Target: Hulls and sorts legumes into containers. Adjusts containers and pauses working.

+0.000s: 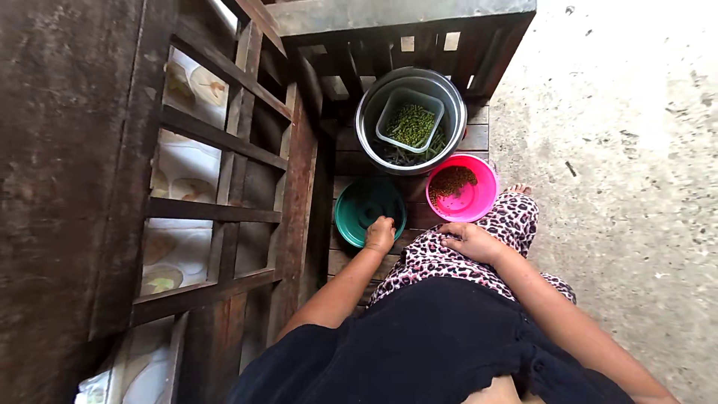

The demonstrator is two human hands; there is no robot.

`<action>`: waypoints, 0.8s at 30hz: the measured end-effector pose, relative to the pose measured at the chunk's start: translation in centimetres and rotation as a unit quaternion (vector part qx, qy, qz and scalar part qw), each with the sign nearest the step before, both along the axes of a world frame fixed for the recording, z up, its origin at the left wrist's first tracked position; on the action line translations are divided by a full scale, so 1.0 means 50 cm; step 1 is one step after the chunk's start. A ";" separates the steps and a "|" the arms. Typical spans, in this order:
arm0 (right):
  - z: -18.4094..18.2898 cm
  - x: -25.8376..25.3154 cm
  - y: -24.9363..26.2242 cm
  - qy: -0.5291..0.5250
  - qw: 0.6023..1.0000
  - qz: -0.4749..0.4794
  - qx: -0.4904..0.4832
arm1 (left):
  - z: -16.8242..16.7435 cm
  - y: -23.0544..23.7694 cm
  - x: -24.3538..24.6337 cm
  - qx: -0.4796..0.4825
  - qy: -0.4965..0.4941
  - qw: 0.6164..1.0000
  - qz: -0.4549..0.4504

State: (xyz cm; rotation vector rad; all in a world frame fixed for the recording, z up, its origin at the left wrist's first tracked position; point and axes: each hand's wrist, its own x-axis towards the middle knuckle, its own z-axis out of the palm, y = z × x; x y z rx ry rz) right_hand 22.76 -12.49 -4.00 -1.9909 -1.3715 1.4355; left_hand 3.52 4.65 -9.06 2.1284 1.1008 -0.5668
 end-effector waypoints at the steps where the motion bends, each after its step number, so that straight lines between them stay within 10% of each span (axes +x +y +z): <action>1: 0.000 0.002 0.003 0.002 1.000 0.006 -0.002 | 0.000 0.005 0.000 -0.010 0.001 1.000 0.007; 8: 0.007 0.013 -0.011 0.049 0.997 -0.039 0.045 | 0.072 0.023 -0.009 -0.087 -0.138 0.978 0.127; 16: 0.064 0.002 -0.050 0.107 0.945 -0.265 0.158 | 0.172 -0.084 0.081 -0.398 -0.353 0.809 0.250; 24: 0.088 -0.010 -0.058 0.208 0.874 -0.413 0.148 | 0.166 -0.123 0.137 -0.441 -0.331 0.813 0.187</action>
